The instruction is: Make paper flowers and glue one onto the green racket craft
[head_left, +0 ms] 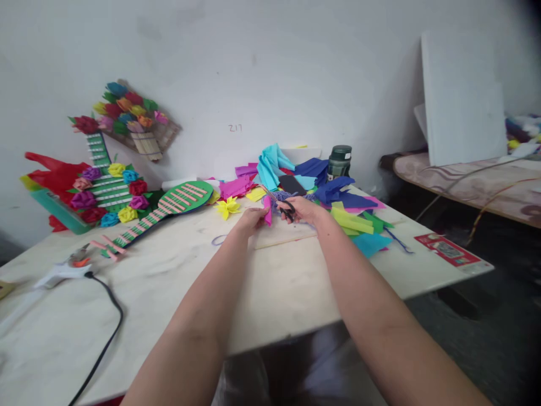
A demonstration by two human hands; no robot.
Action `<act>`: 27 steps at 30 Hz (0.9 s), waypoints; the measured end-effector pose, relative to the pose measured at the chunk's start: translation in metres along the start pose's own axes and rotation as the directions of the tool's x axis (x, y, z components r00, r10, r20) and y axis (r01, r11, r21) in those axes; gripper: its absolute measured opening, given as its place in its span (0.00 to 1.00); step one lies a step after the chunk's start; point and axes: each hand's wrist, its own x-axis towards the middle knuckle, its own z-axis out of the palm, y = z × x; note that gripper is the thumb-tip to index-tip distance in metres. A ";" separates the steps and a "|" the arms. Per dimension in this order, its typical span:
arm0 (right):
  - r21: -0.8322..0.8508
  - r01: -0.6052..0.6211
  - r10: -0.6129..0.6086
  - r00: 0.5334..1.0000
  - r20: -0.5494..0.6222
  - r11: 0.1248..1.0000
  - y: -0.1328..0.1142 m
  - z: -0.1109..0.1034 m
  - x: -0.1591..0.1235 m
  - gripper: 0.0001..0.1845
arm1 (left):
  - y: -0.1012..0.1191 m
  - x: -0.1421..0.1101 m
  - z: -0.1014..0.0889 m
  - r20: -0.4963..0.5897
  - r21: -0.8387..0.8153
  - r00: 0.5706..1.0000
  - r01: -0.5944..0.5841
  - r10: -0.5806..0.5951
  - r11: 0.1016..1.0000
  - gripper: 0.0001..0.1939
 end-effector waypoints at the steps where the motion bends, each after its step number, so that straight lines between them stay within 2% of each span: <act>1: 0.006 -0.004 0.004 1.000 0.001 1.000 0.001 0.000 0.001 0.17 | 0.001 0.000 -0.001 0.008 0.011 1.000 0.014 -0.014 1.000 0.07; 7: 0.065 -0.038 0.041 0.998 -0.044 0.997 0.006 -0.003 0.001 0.19 | 0.002 0.000 -0.005 0.020 -0.049 1.000 -0.009 0.010 0.999 0.06; 13: 0.040 -0.134 0.136 0.988 -0.066 0.990 0.003 -0.008 -0.005 0.21 | -0.003 0.000 -0.006 -0.031 0.014 0.998 -0.047 0.048 0.999 0.09; 18: -0.003 -0.169 0.169 0.986 -0.008 0.986 0.007 -0.018 -0.006 0.24 | -0.006 0.002 -0.008 -0.059 0.076 0.993 -0.097 0.102 0.992 0.12; 22: 0.024 -0.168 0.167 0.985 0.052 0.985 0.016 -0.027 -0.001 0.22 | -0.006 0.002 -0.008 -0.090 0.082 0.989 -0.112 0.120 0.990 0.13; 27: 0.079 -0.166 0.162 0.985 0.054 0.983 0.017 -0.026 -0.002 0.19 | -0.005 -0.002 -0.009 -0.095 0.068 0.987 -0.122 0.128 0.990 0.14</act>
